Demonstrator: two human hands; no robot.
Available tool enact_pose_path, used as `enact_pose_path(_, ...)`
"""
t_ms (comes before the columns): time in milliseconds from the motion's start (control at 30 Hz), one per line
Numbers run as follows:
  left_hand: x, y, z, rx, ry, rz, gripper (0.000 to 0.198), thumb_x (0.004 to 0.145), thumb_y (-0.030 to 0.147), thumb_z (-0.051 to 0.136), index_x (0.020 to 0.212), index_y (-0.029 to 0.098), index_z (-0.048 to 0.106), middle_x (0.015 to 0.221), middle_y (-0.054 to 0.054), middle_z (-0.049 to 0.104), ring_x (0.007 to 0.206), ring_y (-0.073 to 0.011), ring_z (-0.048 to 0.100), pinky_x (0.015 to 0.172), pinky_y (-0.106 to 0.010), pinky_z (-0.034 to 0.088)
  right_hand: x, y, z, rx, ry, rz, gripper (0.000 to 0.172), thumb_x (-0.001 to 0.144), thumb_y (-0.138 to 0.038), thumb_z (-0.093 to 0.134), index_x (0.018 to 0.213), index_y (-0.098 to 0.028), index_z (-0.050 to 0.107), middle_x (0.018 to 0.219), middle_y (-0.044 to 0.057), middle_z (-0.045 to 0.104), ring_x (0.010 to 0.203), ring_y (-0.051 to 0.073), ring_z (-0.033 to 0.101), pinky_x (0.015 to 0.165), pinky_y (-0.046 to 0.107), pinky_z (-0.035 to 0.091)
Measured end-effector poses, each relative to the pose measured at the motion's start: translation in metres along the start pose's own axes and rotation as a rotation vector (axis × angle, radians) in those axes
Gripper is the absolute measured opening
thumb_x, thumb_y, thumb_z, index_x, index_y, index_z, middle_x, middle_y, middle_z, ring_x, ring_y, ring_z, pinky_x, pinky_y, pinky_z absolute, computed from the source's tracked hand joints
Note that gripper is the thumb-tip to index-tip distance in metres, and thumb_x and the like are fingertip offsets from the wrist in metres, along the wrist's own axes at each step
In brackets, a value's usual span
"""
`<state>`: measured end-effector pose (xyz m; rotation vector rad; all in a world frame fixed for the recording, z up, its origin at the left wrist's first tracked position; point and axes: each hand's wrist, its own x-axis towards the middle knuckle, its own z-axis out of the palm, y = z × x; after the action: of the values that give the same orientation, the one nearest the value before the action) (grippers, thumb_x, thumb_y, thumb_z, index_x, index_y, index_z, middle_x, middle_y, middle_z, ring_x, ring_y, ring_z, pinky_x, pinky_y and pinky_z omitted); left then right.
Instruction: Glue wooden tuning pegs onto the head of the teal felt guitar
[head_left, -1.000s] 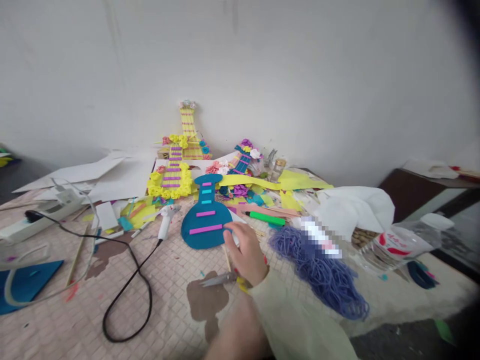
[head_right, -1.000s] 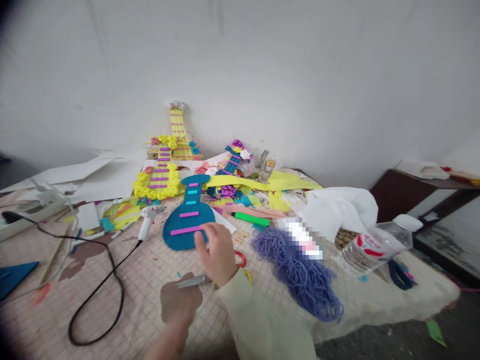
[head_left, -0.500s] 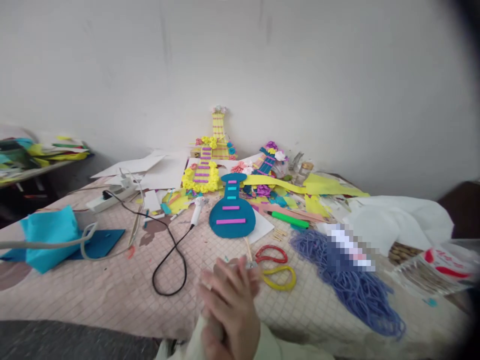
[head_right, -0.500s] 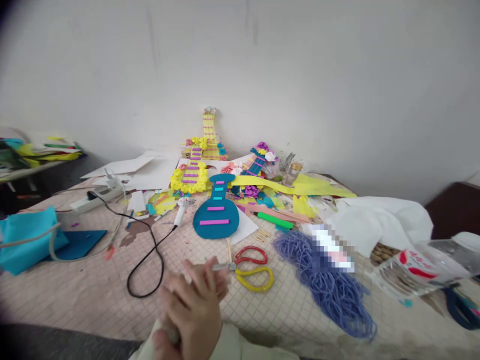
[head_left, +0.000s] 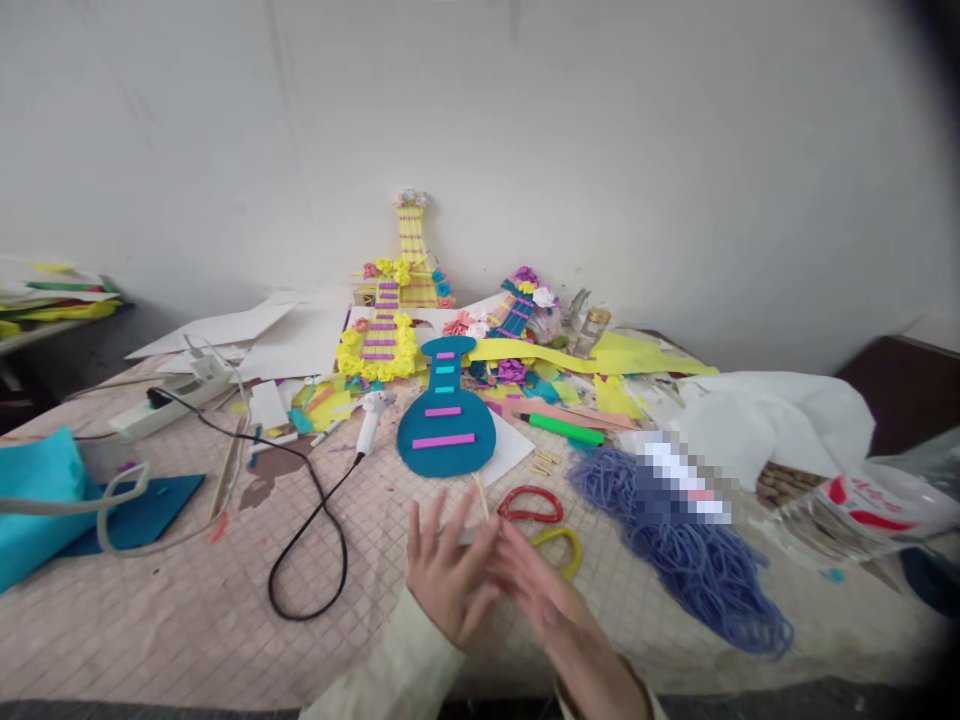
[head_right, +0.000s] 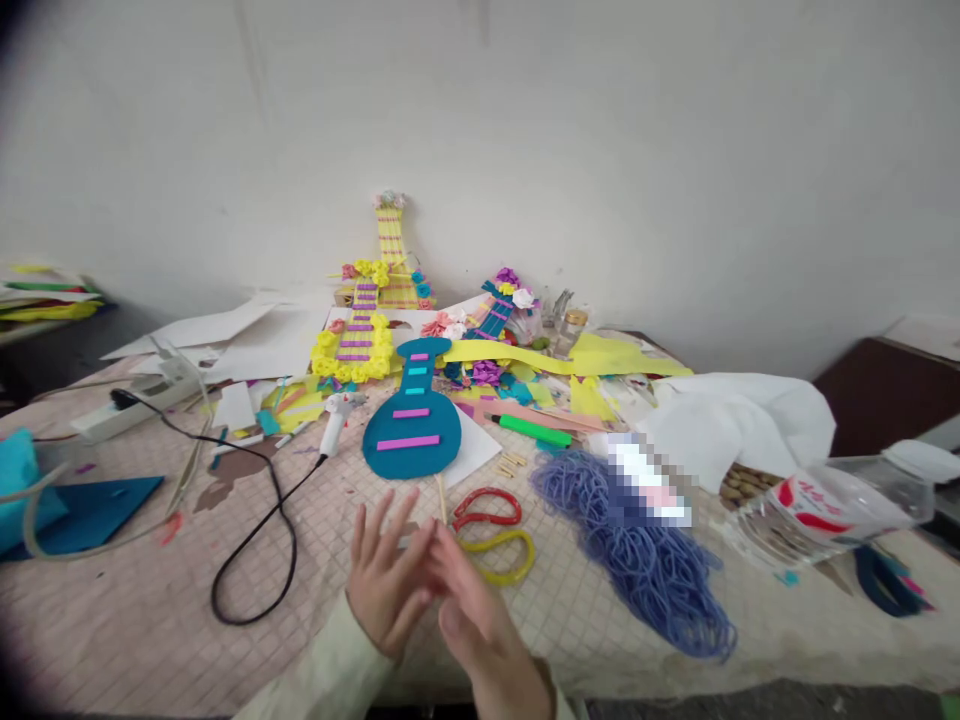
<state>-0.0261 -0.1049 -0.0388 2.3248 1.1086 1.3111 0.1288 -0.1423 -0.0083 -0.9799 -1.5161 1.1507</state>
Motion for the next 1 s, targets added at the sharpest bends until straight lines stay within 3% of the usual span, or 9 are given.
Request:
enact_pose_path(67,0.007,-0.028,-0.008,-0.035,-0.019,-0.033,0.029,0.082,0.036,0.048,0.103,0.025,0.064,0.097,-0.010,0.068,0.096,-0.0284,0.058,0.096,-0.053,0.029,0.016,-0.004,-0.038,-0.203,0.110,0.101,0.037,0.083,-0.045,0.045,0.114,-0.026,0.054,0.111,0.008,0.063,0.104,0.022,0.058,0.088,0.040,0.047)
enact_pose_path(133,0.004,-0.048,-0.014,-0.122,-0.031,-0.095,0.026,0.086,0.026,0.042,0.097,0.023,0.065,0.084,-0.008,0.069,0.080,-0.0214,0.062,0.083,-0.040,0.044,0.039,-0.001,-0.072,-0.587,0.248,0.112,0.029,0.083,-0.040,0.045,0.094,-0.021,0.063,0.098,0.008,0.068,0.092,0.022,0.062,0.084,0.037,0.048)
enact_pose_path(167,0.002,-0.053,-0.016,-0.169,0.019,-0.132,0.027,0.086,0.024,0.041,0.103,0.023,0.063,0.077,-0.006,0.068,0.074,-0.0195,0.061,0.076,-0.036,0.047,0.051,0.004,-0.086,-0.799,0.265,0.111,0.028,0.083,-0.036,0.042,0.092,-0.020,0.063,0.097,0.008,0.068,0.089,0.021,0.063,0.082,0.036,0.048)
enact_pose_path(200,-0.001,-0.055,-0.017,-0.210,0.059,-0.157,0.030,0.087,0.022,0.040,0.111,0.023,0.058,0.069,-0.005,0.066,0.068,-0.0179,0.060,0.071,-0.033,0.047,0.064,0.010,-0.098,-0.867,0.264,0.123,0.026,0.082,-0.031,0.043,0.091,-0.018,0.063,0.097,0.010,0.067,0.088,0.021,0.062,0.082,0.036,0.047)
enact_pose_path(333,-0.003,-0.047,-0.013,-0.307,0.175,-0.112,0.036,0.087,0.019,0.039,0.122,0.023,0.050,0.061,-0.002,0.060,0.060,-0.0150,0.054,0.065,-0.029,0.045,0.101,0.037,-0.121,-0.990,0.178,0.177,0.018,0.075,-0.021,0.048,0.080,-0.018,0.065,0.079,0.008,0.068,0.071,0.019,0.060,0.070,0.031,0.045)
enact_pose_path(533,0.006,-0.039,-0.012,-0.301,0.090,-0.214,0.030,0.087,0.018,0.040,0.112,0.023,0.055,0.065,-0.001,0.062,0.061,-0.0126,0.055,0.063,-0.025,0.045,0.112,0.050,-0.125,-1.033,0.054,0.195,0.009,0.066,-0.015,0.054,0.068,-0.018,0.063,0.069,0.005,0.064,0.064,0.017,0.056,0.064,0.028,0.041)
enact_pose_path(733,0.008,-0.039,-0.017,-0.345,0.036,-0.284,0.026,0.088,0.021,0.039,0.107,0.023,0.058,0.062,0.001,0.063,0.061,-0.0123,0.057,0.066,-0.025,0.045,0.115,0.034,-0.127,-0.920,0.069,0.155,0.011,0.071,-0.022,0.051,0.071,-0.016,0.060,0.071,0.005,0.064,0.062,0.018,0.057,0.063,0.031,0.045)
enact_pose_path(833,0.008,-0.038,-0.016,-0.352,0.041,-0.325,0.025,0.087,0.023,0.041,0.104,0.022,0.059,0.061,0.000,0.063,0.062,-0.0134,0.058,0.068,-0.026,0.045,0.125,0.017,-0.112,-0.802,0.054,0.095,0.015,0.075,-0.029,0.049,0.077,-0.017,0.058,0.075,0.004,0.065,0.067,0.016,0.060,0.064,0.028,0.048)
enact_pose_path(1000,0.011,-0.037,-0.015,-0.372,0.049,-0.360,0.025,0.086,0.026,0.042,0.102,0.019,0.061,0.061,-0.001,0.063,0.062,-0.0136,0.060,0.068,-0.027,0.047,0.153,0.005,-0.066,-0.659,-0.044,-0.004,0.013,0.075,-0.028,0.052,0.077,-0.018,0.058,0.076,0.003,0.067,0.066,0.014,0.061,0.063,0.026,0.050)
